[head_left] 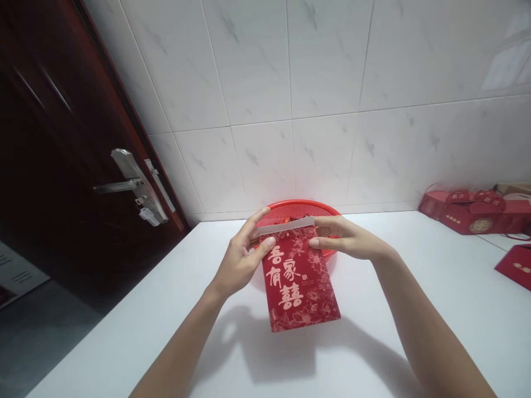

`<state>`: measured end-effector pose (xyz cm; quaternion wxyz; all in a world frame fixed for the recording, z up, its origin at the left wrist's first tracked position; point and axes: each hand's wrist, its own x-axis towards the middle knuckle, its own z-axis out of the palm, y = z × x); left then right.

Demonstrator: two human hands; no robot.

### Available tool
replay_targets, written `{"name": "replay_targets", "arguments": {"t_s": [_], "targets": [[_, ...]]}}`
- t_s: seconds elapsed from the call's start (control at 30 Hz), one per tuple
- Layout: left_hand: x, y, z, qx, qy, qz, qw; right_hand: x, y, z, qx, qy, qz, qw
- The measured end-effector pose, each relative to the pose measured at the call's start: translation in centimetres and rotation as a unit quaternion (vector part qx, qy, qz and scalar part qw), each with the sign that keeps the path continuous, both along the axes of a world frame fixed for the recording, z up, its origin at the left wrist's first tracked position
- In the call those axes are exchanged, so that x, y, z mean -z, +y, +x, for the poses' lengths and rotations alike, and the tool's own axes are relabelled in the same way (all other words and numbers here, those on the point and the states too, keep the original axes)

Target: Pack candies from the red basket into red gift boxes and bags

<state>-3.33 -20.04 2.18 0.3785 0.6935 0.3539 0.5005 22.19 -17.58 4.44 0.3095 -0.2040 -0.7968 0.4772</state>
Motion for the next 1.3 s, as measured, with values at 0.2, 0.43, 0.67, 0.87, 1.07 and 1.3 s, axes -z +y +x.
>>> {"name": "replay_targets", "arguments": {"t_s": [0.2, 0.43, 0.67, 0.87, 1.07, 1.3], "targets": [[-0.75, 0.01, 0.23, 0.055, -0.039, -0.036, 0.997, 0.14, 0.3, 0.39, 0.003, 0.035, -0.021, 0.999], [-0.61, -0.13, 0.23, 0.066, -0.041, -0.004, 0.997, 0.04, 0.2, 0.33, 0.004, 0.045, -0.046, 0.998], [-0.2, -0.19, 0.42, 0.011, -0.043, 0.008, 0.999, 0.57, 0.4, 0.41, 0.025, 0.063, -0.02, 0.998], [-0.21, -0.48, 0.74, -0.021, -0.043, 0.047, 0.998, 0.77, 0.68, 0.56, 0.018, 0.058, 0.029, 0.998], [-0.14, -0.6, 0.87, -0.059, -0.034, 0.061, 0.996, 0.63, 0.57, 0.58, 0.043, 0.045, 0.039, 0.997], [0.06, -0.47, 0.8, -0.065, -0.038, 0.045, 0.996, 0.37, 0.22, 0.05, 0.09, 0.054, 0.058, 0.993]]}}
